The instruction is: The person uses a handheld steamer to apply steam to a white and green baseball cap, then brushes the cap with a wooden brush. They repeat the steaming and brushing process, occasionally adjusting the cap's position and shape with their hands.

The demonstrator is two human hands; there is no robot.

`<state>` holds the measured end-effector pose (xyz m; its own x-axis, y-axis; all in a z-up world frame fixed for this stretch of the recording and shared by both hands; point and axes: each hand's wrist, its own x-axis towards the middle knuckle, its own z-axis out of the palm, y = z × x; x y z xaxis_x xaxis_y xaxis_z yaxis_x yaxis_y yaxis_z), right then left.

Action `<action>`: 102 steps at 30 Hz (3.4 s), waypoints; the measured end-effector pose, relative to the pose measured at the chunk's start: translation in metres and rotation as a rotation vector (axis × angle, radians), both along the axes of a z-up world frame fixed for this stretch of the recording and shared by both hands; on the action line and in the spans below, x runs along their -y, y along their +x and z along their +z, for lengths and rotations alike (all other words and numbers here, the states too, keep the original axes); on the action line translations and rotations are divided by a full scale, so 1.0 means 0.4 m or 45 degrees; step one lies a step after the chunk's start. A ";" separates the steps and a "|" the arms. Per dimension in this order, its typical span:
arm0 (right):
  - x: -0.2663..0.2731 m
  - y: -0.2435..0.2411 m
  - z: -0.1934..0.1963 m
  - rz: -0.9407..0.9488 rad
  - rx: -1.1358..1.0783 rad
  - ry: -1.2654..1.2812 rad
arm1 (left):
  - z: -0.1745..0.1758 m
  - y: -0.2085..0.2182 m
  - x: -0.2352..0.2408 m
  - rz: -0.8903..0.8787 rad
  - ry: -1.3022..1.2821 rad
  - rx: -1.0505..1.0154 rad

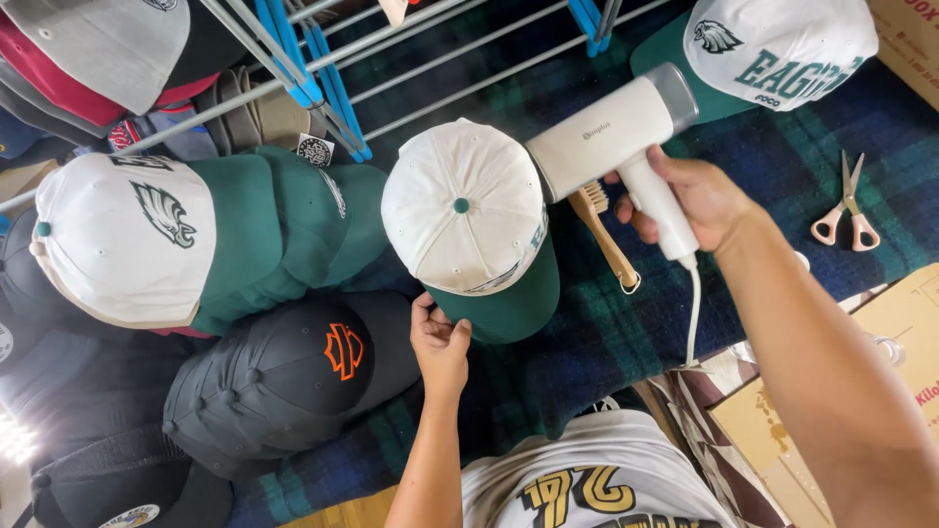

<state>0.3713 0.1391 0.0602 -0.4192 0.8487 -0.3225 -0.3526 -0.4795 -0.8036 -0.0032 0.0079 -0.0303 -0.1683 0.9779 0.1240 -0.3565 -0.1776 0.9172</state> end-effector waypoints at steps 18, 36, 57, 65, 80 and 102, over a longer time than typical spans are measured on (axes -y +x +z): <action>0.416 -0.296 -0.069 -0.841 -0.061 0.117 | 0.029 0.006 0.005 0.007 0.005 -0.064; 0.548 -0.430 -0.092 -0.583 0.475 0.812 | 0.060 0.006 0.014 -0.020 -0.030 -0.056; 0.549 -0.523 0.109 -0.185 1.540 1.459 | 0.130 -0.020 0.003 0.110 -0.700 0.201; 0.538 -0.588 0.151 -0.171 1.579 1.428 | 0.202 -0.023 0.043 0.040 -0.379 0.098; 0.538 -0.612 0.165 -0.200 1.621 1.458 | 0.150 -0.022 0.040 0.069 -0.378 0.099; 0.325 -0.378 0.520 0.056 1.823 0.678 | 0.101 -0.019 0.018 -0.033 -0.205 0.176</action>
